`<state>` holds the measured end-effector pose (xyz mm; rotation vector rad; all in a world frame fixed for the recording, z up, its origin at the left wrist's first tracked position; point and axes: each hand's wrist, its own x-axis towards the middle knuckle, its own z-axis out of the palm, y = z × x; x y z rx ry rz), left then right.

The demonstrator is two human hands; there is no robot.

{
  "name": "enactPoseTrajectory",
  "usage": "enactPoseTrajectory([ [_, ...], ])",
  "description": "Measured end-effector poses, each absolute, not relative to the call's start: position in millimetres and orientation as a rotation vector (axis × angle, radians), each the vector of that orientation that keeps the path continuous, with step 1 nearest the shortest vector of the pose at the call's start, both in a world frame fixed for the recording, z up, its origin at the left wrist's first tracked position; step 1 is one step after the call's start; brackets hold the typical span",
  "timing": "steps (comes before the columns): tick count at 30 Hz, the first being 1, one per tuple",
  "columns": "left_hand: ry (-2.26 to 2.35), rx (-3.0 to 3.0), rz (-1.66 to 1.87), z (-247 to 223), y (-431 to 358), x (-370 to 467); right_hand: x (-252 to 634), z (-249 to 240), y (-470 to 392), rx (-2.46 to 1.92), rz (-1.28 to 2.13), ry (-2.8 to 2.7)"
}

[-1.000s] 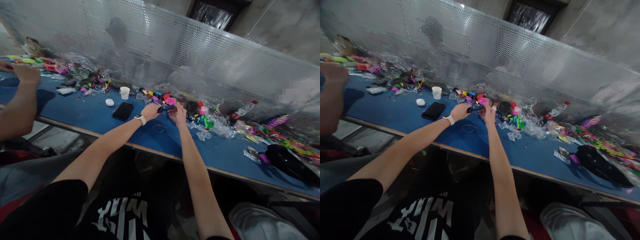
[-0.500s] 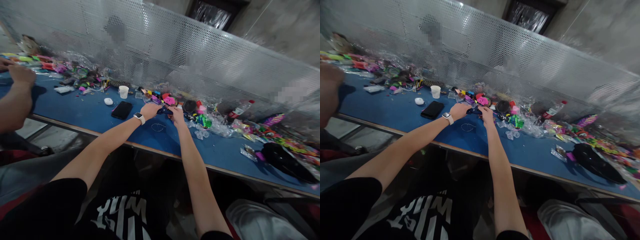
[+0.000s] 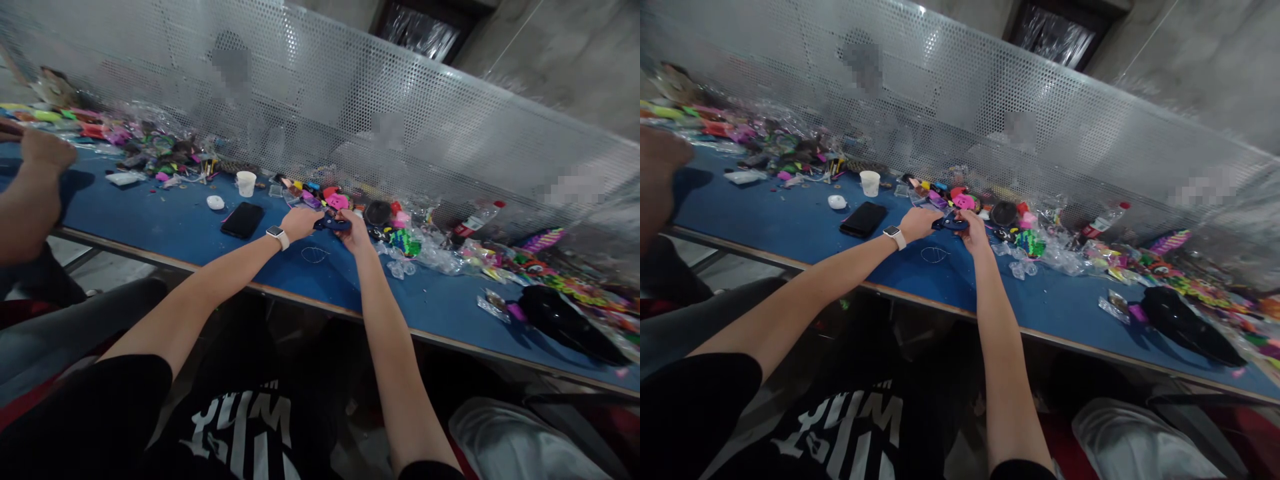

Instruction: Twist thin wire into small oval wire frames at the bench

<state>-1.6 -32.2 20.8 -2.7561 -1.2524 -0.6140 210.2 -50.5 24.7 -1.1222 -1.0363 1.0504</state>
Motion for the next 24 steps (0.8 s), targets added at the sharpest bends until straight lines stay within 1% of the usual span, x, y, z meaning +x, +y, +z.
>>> enactPoseTrajectory([
  [4,-1.297,-2.751,-0.647,19,-31,-2,208,22,-50,-1.089,1.056,-1.049],
  [10,-1.121,-2.756,-0.739,18,-27,-4,210,18,-46,-1.070,1.052,-0.996],
  [18,-1.117,-2.730,-0.755,26,-38,1,235,15,-30,-0.935,0.579,-1.019],
  [21,-1.127,-2.717,-0.703,31,-54,0,244,11,-25,-0.993,0.515,-1.035],
  [24,-1.230,-2.661,-0.616,32,-81,-16,244,8,-24,-1.004,0.552,-0.942],
])
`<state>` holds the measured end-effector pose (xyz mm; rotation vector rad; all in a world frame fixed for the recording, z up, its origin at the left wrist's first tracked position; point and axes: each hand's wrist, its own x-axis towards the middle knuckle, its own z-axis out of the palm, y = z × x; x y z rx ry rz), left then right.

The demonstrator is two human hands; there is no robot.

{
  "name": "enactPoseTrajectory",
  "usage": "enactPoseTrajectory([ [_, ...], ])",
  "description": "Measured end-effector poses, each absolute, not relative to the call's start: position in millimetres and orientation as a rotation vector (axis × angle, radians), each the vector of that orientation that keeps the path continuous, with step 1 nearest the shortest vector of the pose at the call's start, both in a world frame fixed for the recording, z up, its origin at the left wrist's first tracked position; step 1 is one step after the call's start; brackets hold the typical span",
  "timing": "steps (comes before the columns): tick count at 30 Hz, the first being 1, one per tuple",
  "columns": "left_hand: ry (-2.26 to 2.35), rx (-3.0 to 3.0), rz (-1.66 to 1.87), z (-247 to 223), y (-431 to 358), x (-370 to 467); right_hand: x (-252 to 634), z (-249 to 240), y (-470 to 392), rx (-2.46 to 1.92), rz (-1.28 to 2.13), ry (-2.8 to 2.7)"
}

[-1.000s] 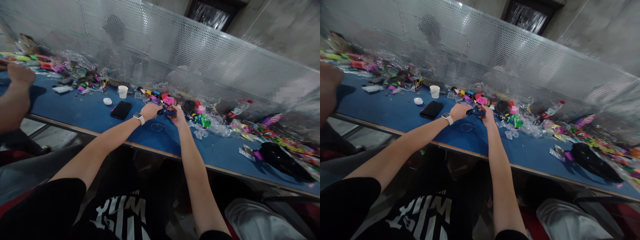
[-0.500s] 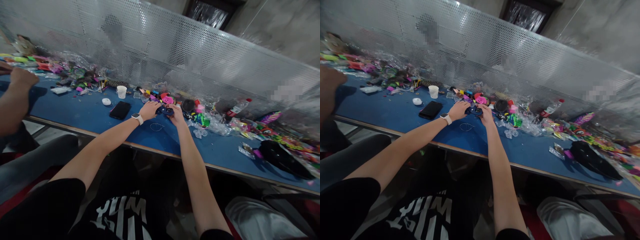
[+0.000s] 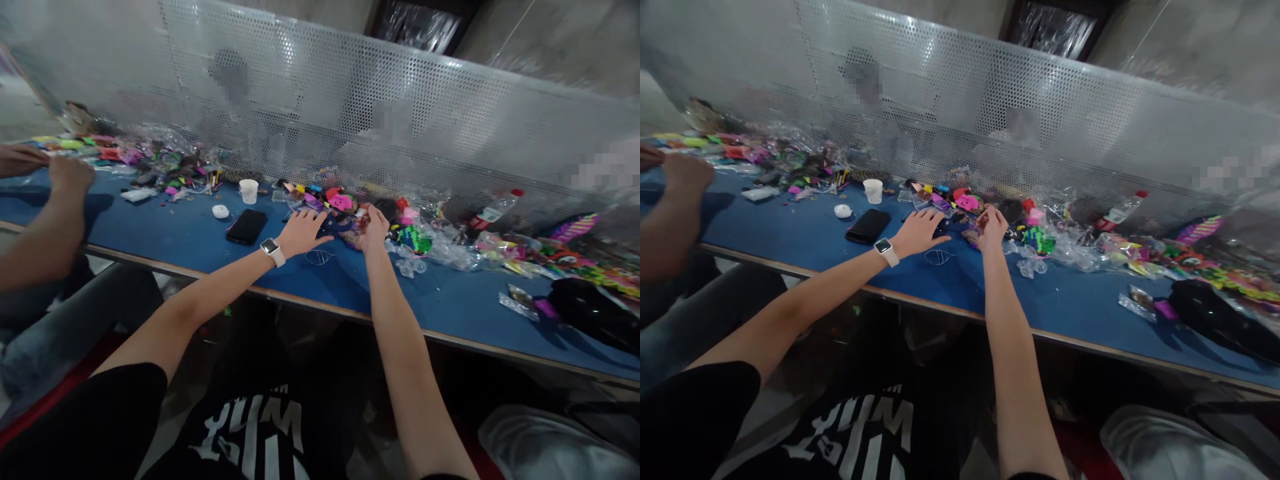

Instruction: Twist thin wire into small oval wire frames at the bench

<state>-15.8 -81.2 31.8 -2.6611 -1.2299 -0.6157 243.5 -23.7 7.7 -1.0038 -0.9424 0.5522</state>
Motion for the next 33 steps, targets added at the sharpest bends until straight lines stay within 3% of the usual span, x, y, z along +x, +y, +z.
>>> enactPoseTrajectory([
  [3,-1.353,-2.559,-0.464,31,-113,-54,238,8,-23,-0.973,0.602,-0.902],
  [9,-2.037,-2.043,-0.314,38,-135,-175,231,7,-18,-0.997,0.652,-0.845],
  [17,-2.444,-1.667,-0.180,18,-85,-270,220,2,-33,-1.117,0.187,-1.389],
  [27,-2.365,-1.777,-0.326,20,-50,-275,209,3,-44,-1.127,0.414,-1.536],
  [33,-1.745,-2.632,-0.761,25,-31,-149,203,4,-48,-1.087,0.540,-1.522],
])
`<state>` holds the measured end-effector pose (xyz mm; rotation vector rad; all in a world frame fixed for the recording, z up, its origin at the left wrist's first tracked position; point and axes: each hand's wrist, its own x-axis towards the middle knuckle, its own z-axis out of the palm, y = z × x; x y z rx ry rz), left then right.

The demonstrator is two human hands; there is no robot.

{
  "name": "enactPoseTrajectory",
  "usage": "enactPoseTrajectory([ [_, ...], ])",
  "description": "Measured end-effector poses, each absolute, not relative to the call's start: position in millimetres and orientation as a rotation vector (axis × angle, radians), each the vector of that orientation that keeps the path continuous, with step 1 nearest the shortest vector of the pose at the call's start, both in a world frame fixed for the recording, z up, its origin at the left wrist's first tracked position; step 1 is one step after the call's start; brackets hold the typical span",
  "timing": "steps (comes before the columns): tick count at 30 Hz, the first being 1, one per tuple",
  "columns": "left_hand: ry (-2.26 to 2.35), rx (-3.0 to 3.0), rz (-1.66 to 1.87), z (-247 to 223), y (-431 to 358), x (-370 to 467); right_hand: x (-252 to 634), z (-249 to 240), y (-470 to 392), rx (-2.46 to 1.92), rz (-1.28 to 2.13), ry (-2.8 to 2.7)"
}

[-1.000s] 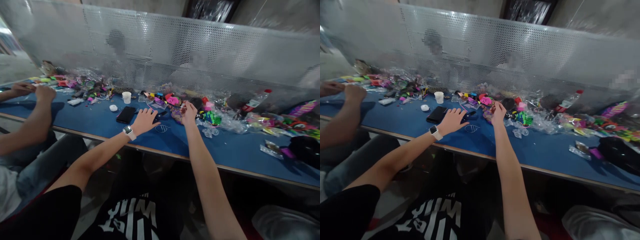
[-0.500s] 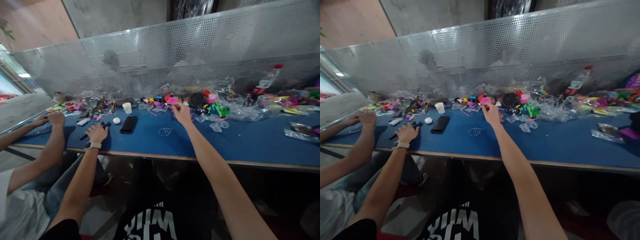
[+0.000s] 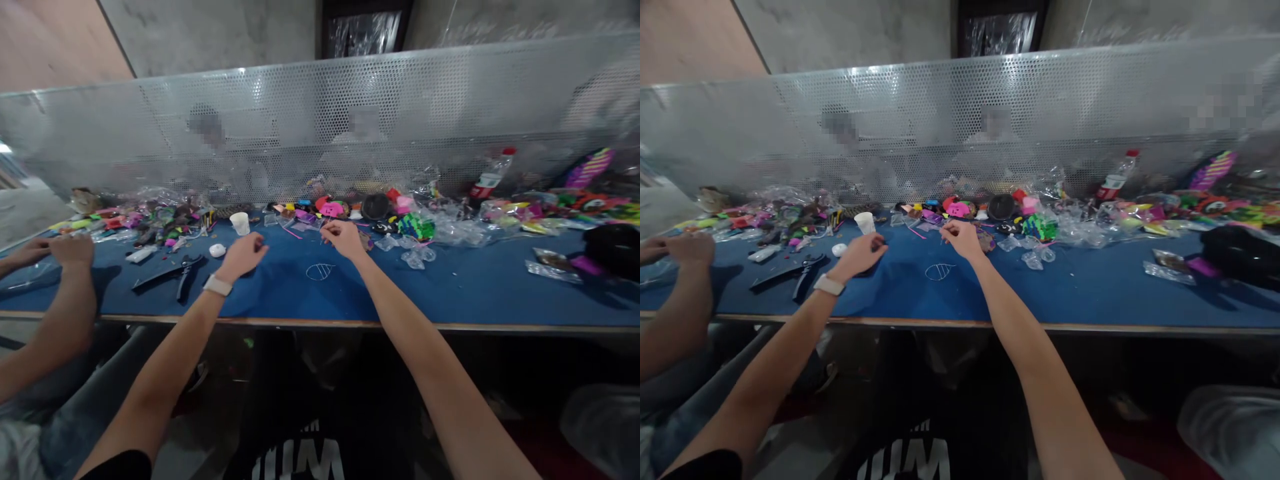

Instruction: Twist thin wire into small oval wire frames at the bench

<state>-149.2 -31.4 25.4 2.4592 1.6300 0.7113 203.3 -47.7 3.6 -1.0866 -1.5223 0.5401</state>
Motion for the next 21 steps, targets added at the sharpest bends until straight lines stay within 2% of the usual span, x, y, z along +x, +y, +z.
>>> enactPoseTrajectory([
  [4,0.984,2.495,0.844,19,-11,-34,203,1,-50,-1.079,0.589,-1.491],
  [7,0.844,2.456,0.912,8,2,14,209,-3,-47,-1.114,0.575,-1.468],
  [13,0.881,2.411,0.964,-23,-3,15,218,-8,-37,-1.136,0.614,-1.417],
  [21,0.917,2.569,1.022,-9,-11,9,209,-5,-42,-1.086,0.671,-1.447],
])
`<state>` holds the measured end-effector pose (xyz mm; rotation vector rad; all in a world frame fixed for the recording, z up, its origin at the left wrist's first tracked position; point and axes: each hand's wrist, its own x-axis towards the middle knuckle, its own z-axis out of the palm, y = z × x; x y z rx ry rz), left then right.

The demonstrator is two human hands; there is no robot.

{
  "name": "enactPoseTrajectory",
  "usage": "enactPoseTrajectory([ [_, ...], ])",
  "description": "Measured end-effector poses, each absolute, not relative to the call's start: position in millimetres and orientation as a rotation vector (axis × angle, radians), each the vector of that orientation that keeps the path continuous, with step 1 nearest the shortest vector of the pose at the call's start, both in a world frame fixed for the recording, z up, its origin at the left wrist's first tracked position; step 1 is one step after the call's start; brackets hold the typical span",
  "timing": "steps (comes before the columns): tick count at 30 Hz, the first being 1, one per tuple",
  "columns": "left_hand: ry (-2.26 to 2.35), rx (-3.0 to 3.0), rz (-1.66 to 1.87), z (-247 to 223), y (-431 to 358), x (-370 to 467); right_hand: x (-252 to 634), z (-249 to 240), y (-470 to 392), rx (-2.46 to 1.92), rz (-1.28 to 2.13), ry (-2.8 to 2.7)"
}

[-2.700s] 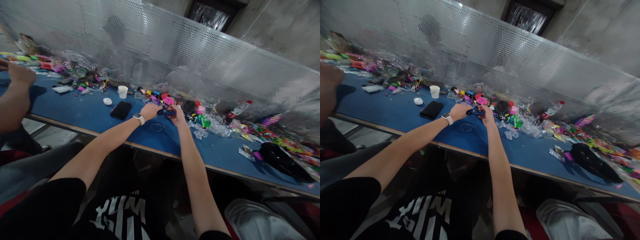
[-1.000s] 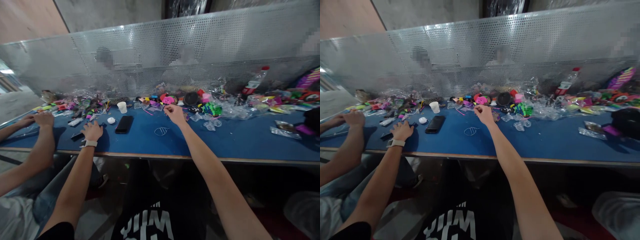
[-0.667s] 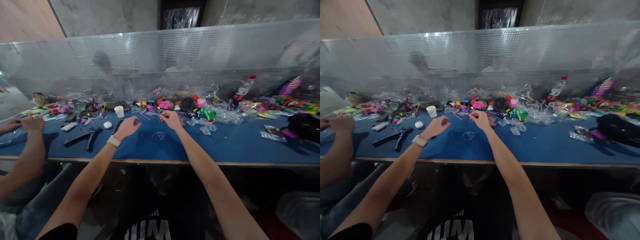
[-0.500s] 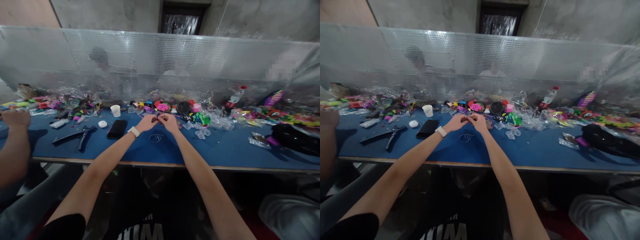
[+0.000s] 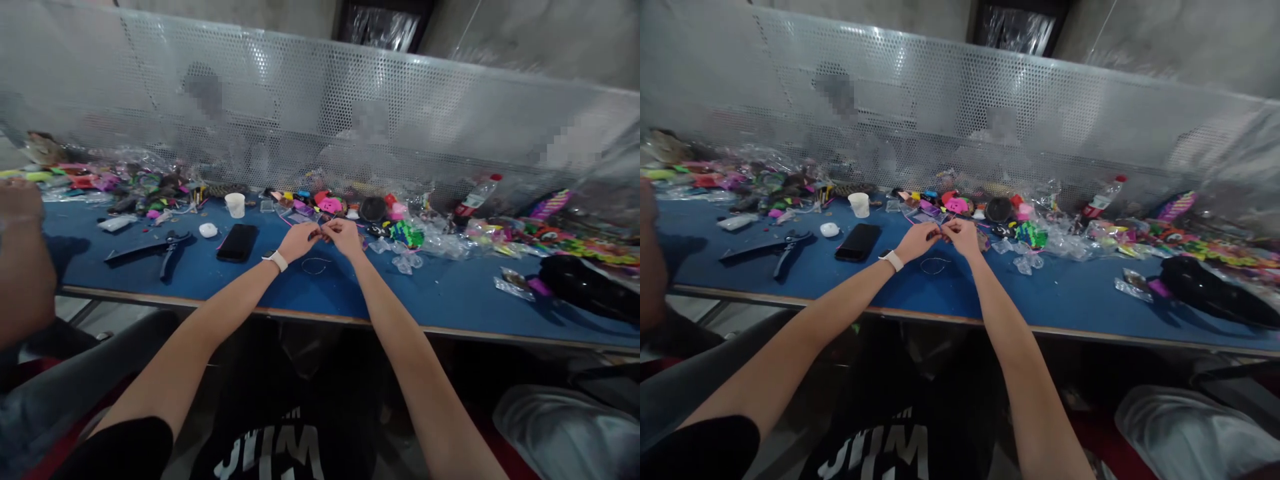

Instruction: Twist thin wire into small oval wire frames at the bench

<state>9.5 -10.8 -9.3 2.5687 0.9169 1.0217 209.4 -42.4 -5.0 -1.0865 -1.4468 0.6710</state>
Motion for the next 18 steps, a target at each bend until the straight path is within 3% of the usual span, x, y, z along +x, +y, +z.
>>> enactPoseTrajectory([
  [10,0.899,2.524,0.959,-10.5,-8.4,7.6,211.5,-3.2,-43.2,-1.162,0.619,-1.422],
  [18,1.027,2.436,1.113,-3.4,-11.7,5.8,204.7,0.5,-45.2,-1.182,0.617,-1.403],
])
